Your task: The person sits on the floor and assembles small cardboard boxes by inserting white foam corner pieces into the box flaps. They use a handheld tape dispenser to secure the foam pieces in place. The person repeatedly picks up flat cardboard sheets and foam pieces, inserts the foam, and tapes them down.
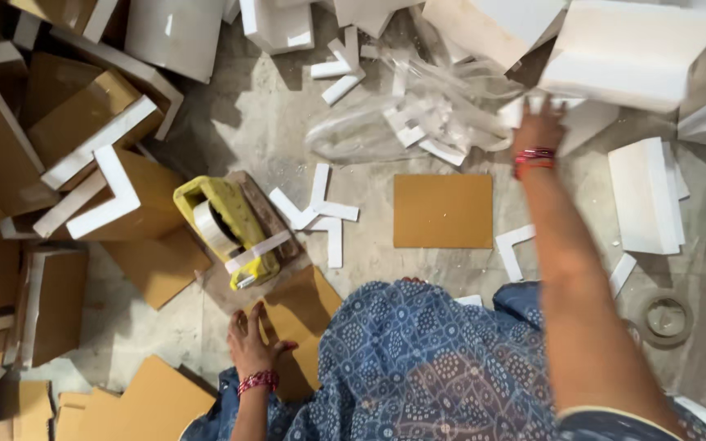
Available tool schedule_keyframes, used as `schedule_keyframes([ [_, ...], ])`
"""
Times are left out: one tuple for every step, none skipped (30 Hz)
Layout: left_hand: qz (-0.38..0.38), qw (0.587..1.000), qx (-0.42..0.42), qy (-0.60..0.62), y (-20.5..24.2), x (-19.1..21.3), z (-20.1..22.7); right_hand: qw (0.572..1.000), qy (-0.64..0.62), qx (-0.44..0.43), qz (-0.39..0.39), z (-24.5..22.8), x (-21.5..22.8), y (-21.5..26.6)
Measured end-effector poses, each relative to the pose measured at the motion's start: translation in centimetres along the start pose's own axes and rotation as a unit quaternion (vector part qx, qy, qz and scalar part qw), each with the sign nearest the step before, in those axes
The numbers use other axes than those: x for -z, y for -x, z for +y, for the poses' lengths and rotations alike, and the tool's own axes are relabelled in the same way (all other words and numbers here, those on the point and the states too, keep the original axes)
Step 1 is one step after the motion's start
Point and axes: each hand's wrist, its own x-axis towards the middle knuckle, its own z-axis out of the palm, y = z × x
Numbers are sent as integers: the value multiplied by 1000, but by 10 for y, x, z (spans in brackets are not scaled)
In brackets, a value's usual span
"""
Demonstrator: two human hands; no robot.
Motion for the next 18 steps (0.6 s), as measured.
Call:
schedule_keyframes([
  [-14,1000,12,-5,2,1,-1,1000,0,9,-3,13,7,11],
  [-26,999,23,-8,2,1,0,1000,3,16,-3,29,24,16],
  [-18,1000,13,-3,0,0,-2,999,6,33,7,45,50,21],
  [-10,1000,7,5,2,-4,-6,998,10,54,18,63,84,24],
  [-2,1000,1,12,5,-9,-12,996,16,77,32,79,123,30],
  [13,999,-30,33,4,-13,-20,994,15,99,36,94,160,44],
  [29,996,-61,55,-2,-20,-24,992,8,118,34,108,198,63],
  [63,992,-84,68,-1,-26,-25,990,-3,143,15,110,230,82],
  [97,986,-106,80,-1,-27,-27,987,-28,160,-15,110,255,104],
  [77,992,-72,63,5,-27,-28,980,-62,181,-50,103,273,115],
  [57,997,-39,47,10,-28,-23,971,-113,178,-108,91,278,127],
  [81,995,-38,46,4,-24,-16,946,-179,238,-127,77,270,144],
  [105,993,-38,44,8,-18,-13,912,-244,295,-147,60,254,161],
  [98,993,-20,56,13,-10,-11,894,-304,256,-207,36,229,181],
  [90,994,-4,69,19,-2,-11,911,-236,273,-198,17,210,205],
  [82,993,13,80,22,6,-13,889,-154,368,-225,-10,196,220],
  [97,989,1,109,21,13,-16,865,-114,421,-251,-26,198,231],
  [109,985,-11,135,21,16,-21,836,-73,468,-278,-48,194,251],
])
